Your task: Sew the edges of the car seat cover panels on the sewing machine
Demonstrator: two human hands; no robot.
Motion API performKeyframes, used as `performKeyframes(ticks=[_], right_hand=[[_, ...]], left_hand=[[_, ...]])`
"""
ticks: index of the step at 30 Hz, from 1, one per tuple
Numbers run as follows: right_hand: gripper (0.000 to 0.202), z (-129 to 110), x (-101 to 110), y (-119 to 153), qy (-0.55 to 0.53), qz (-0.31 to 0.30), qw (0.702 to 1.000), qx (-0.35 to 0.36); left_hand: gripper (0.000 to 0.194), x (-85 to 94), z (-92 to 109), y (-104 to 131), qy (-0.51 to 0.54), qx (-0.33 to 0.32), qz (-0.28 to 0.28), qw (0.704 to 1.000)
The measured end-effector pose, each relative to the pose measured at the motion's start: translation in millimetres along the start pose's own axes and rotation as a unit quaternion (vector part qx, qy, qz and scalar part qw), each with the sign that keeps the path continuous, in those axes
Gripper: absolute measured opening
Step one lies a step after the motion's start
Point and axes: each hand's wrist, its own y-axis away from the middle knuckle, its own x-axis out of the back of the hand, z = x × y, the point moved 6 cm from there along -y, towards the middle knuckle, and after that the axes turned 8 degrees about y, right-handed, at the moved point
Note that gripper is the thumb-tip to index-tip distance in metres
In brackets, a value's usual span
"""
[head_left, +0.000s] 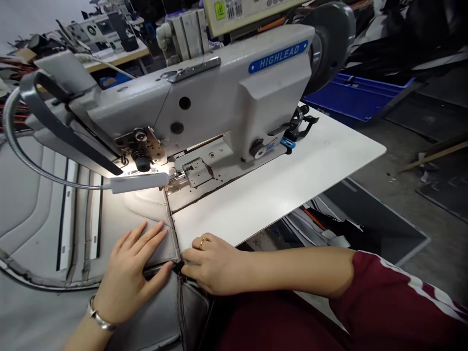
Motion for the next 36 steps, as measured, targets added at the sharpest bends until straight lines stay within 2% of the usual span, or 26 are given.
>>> performKeyframes(ticks=[4, 9, 15, 21, 25, 31, 36], right_hand=[[0.016, -2.6, -0.8, -1.8, 0.014, -0.008, 1.000, 0.012], [0.016, -2.9, -0.8, -3.4, 0.015, -0.002, 1.000, 0.026], [0.017, 7.9, -0.2, -11.5, 0.019, -0.064, 0.998, 0.021], [0.019, 17.6, 5.1, -23.8, 0.031, -0.089, 0.995, 0.044], [0.021, 23.8, 5.9, -31.3, 0.061, -0.067, 0.992, 0.090], [0.030, 40.4, 4.5, -43.9, 0.098, 0.005, 0.984, 0.147], [0.021, 49.1, 1.3, -45.7, 0.078, 0.033, 0.983, 0.162]], left_hand=[[0.051, -1.3, 1.0, 2.0, 0.012, -0.003, 0.030, 0.999], [0.048, -6.3, -1.0, 1.2, 0.002, 0.001, 0.036, 0.999], [0.044, -7.9, -10.9, -7.7, 0.000, 0.019, 0.033, 0.999], [0.045, -8.7, -24.7, -20.0, 0.009, 0.037, 0.021, 0.999], [0.047, -10.2, -34.6, -27.5, 0.009, 0.048, 0.014, 0.999], [0.047, -10.0, -50.2, -39.1, 0.011, 0.064, 0.023, 0.998], [0.044, -9.5, -62.8, -52.0, 0.025, 0.080, 0.023, 0.996]])
